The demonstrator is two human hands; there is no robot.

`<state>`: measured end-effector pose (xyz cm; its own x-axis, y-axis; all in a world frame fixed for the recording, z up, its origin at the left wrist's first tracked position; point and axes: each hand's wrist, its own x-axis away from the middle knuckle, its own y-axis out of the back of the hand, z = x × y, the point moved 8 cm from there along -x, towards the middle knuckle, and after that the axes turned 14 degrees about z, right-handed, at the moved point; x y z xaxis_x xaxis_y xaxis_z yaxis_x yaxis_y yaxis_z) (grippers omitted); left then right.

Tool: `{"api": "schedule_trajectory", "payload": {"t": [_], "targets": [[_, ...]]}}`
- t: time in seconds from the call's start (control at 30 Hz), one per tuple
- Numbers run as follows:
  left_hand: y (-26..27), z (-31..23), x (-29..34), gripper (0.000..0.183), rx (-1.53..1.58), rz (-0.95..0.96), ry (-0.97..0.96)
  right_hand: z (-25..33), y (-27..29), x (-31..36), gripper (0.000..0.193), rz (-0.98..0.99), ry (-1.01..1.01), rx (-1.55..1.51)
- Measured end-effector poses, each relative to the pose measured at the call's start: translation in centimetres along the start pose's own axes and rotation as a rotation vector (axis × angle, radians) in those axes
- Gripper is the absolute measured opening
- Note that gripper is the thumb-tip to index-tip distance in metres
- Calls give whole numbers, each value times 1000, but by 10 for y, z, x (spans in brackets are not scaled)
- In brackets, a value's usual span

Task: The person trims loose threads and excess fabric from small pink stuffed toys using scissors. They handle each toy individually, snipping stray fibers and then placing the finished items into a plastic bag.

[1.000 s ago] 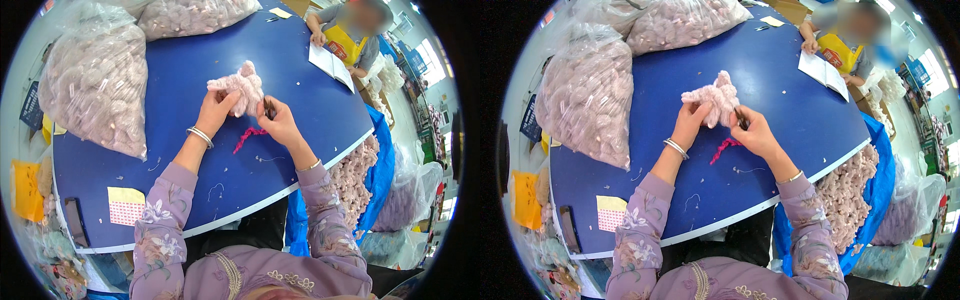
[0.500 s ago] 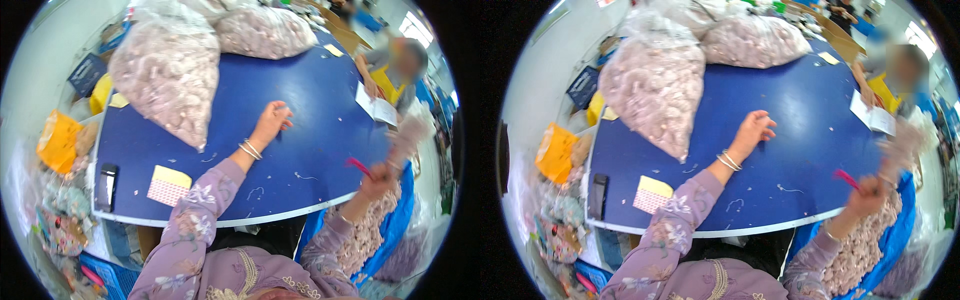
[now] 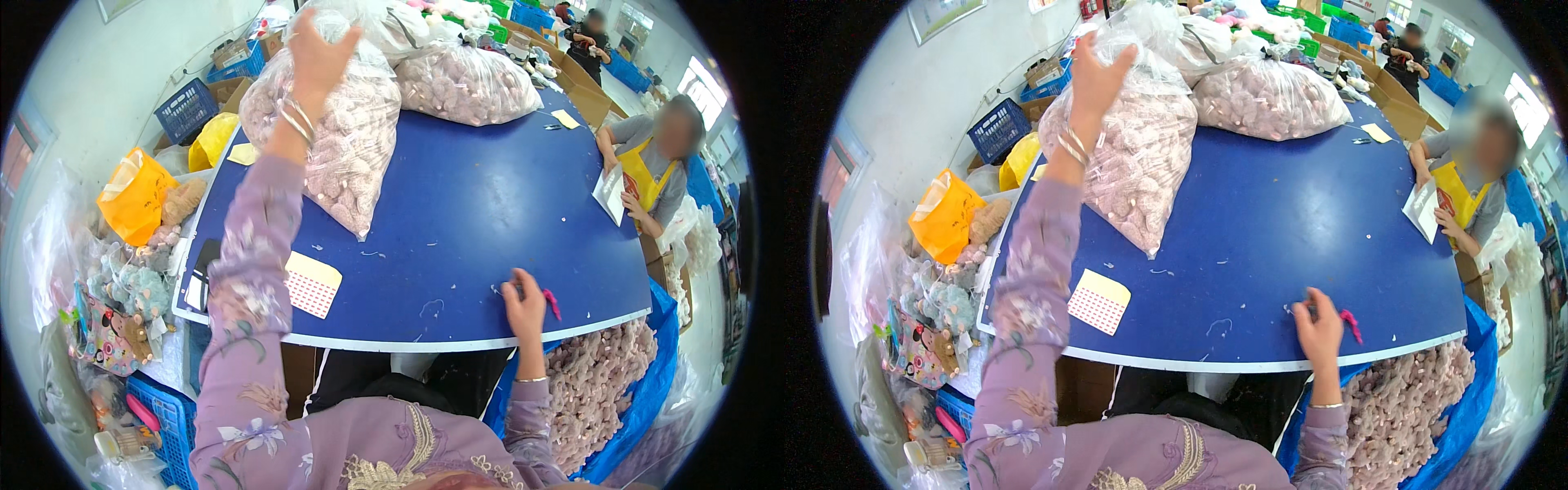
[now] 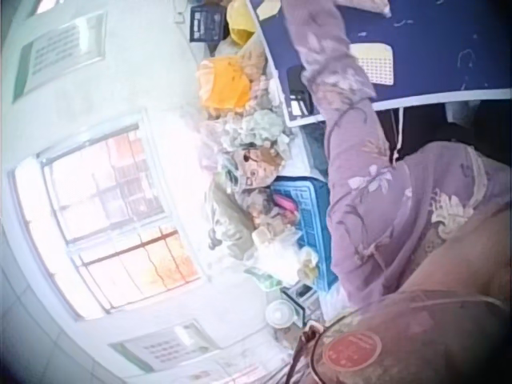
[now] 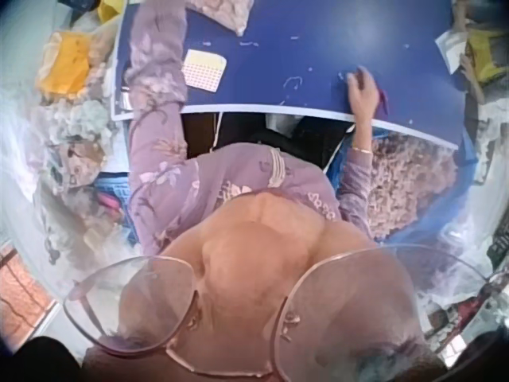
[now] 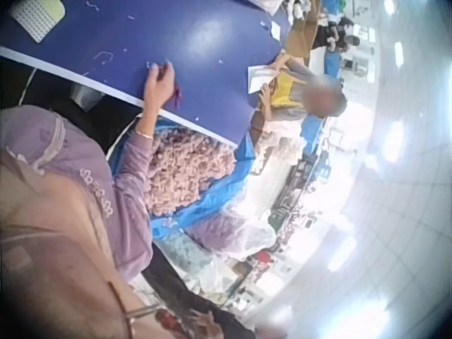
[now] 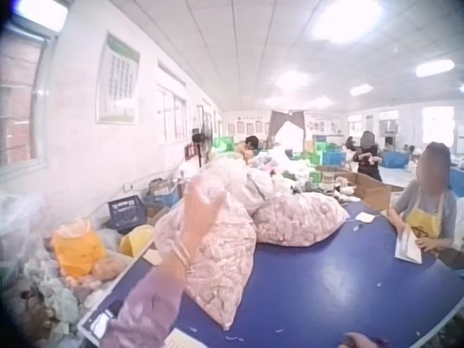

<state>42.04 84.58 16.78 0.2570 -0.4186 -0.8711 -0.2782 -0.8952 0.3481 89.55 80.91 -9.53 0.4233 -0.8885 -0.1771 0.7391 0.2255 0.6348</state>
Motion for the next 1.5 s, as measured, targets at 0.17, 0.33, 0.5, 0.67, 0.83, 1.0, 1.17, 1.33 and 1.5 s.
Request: {"api": "schedule_trajectory", "payload": {"t": [0.17, 0.33, 0.5, 0.67, 0.83, 1.0, 1.17, 1.33, 1.5], "targets": [[-58, 163, -17, 63, -159, 571, 262, 81, -79, -12, 31, 208, 264, 95], [-136, 35, 47, 27, -57, 746, 127, 76, -75, -10, 33, 194, 237, 142], [-135, -121, 153, 22, 242, 995, -426, 92, -72, -7, 34, 226, 338, 189], [-137, -167, 239, 16, 190, 1311, -586, 100, -46, -6, 21, 107, 448, 91], [-139, -176, 273, 14, 292, 1406, -598, 149, 26, -50, 9, -209, 580, -54], [-130, -204, 261, 20, 205, 1642, -581, 97, 15, -125, 37, -133, 296, 310], [-125, -226, 157, 36, 329, 1120, -438, -2, -7, -127, 39, 196, -70, 263], [-188, -210, 166, 45, 73, 1134, -616, -17, 14, -131, 36, 78, 44, 587], [-211, -182, 200, 37, -166, 1265, -591, -73, 86, -114, 29, -69, -94, 710]]}}
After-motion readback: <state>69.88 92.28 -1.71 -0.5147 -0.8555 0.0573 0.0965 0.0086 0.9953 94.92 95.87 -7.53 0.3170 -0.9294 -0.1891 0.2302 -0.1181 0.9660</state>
